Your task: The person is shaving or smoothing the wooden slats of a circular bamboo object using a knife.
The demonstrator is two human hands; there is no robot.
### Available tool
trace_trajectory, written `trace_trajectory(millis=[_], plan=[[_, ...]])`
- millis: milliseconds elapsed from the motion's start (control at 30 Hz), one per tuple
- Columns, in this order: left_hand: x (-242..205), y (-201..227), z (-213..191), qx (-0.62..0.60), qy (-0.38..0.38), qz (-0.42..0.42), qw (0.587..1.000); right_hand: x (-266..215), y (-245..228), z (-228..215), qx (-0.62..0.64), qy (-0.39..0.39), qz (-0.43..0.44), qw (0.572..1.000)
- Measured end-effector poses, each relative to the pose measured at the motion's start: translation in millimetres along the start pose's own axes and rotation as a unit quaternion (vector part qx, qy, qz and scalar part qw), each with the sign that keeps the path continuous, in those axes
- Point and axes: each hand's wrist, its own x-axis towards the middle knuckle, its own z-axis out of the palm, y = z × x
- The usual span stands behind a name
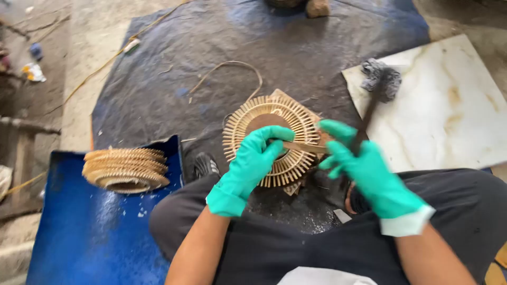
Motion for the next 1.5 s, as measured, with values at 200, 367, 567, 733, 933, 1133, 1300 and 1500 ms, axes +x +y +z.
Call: trace_trajectory(millis=[200,367,567,733,933,1133,1300,1500], plan=[[15,-31,-15,0.133,-0.055,0.093,0.985,40,69,3,-0.014,0.014,0.154,0.988],[43,-44,-38,0.480,-0.004,-0.063,0.875,58,85,-26,-0.126,0.116,0.172,0.970],[50,-51,-32,0.541,-0.009,-0.130,0.831,77,97,-28,-0.276,0.114,0.206,0.932],[46,-52,-34,0.560,-0.012,-0.109,0.821,80,97,-22,-0.288,0.063,0.211,0.932],[48,-43,-33,0.561,-0.026,-0.117,0.819,82,85,-21,-0.234,0.062,0.290,0.926],[52,-54,-36,0.554,0.007,-0.041,0.832,46,34,-21,-0.068,0.095,0.151,0.982],[46,-33,-22,0.530,0.010,-0.126,0.839,-1,-5,-23,-0.103,0.025,-0.022,0.994],[48,-49,-26,0.520,0.018,-0.094,0.849,-15,12,6,0.060,0.047,-0.017,0.997]])
